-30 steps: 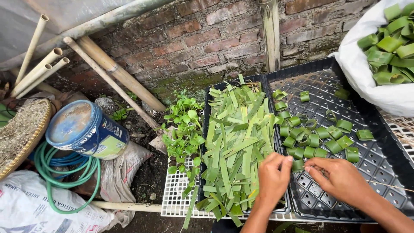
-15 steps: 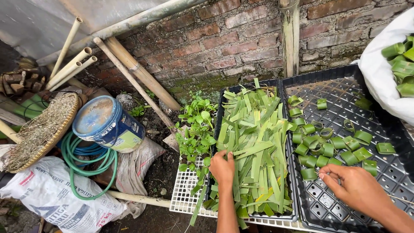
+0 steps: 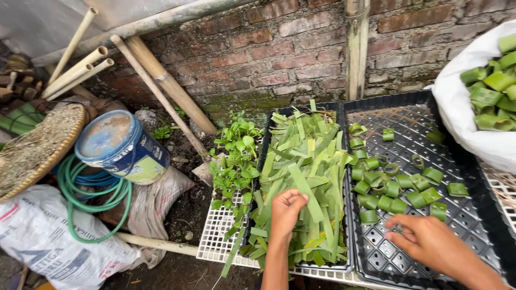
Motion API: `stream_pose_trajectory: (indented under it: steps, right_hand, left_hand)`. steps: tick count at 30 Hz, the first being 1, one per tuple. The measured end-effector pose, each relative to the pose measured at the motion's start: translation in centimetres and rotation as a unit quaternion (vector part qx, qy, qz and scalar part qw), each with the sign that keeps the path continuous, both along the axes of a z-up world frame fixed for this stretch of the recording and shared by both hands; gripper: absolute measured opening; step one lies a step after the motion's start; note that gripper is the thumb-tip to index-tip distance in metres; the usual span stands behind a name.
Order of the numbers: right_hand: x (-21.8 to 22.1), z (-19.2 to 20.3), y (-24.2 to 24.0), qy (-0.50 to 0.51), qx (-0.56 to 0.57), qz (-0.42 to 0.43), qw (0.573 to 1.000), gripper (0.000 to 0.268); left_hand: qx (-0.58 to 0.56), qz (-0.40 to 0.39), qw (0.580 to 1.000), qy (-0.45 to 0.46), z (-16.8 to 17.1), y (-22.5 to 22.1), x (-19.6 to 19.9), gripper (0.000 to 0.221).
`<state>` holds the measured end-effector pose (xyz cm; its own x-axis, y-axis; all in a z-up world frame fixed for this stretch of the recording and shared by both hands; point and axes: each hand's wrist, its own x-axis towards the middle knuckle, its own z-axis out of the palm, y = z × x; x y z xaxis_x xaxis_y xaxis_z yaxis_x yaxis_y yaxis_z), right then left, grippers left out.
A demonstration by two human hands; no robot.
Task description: Rolling long green strips into small circular rings and placing them in a black tray.
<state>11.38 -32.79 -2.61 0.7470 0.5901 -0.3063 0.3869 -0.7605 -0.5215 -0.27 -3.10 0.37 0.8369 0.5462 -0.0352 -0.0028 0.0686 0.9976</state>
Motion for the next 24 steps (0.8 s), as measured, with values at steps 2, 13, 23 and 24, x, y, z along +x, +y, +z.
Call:
stream_pose_trajectory:
  steps: [2,13,23,24]
  right_hand:
    - [-2.0,-0.2,0.5,-0.07,0.107,0.009,0.992,0.033]
    - [-4.6,-2.1,1.6,-0.219,0.424,0.1,0.873,0.034]
    - [-4.5,0.5,0.5,-0.153,0.308,0.002,0.939,0.046]
    - [-4.3,0.7,0.2,-0.158,0.269,0.004,0.95,0.052]
  left_hand:
    - [-0.014,-0.042,0.999,-0.004,-1.1,-2.2,0.6,0.02]
    - [-0.022,-0.195,0.981,-0.006,-1.9,-7.7,1.0,0.016]
    - [0.279,0.101,0.936,0.192,-2.6,3.4,1.1,0.039]
    - [0.453,0.18,0.834,0.258,-4.5,5.9,1.1,0.064]
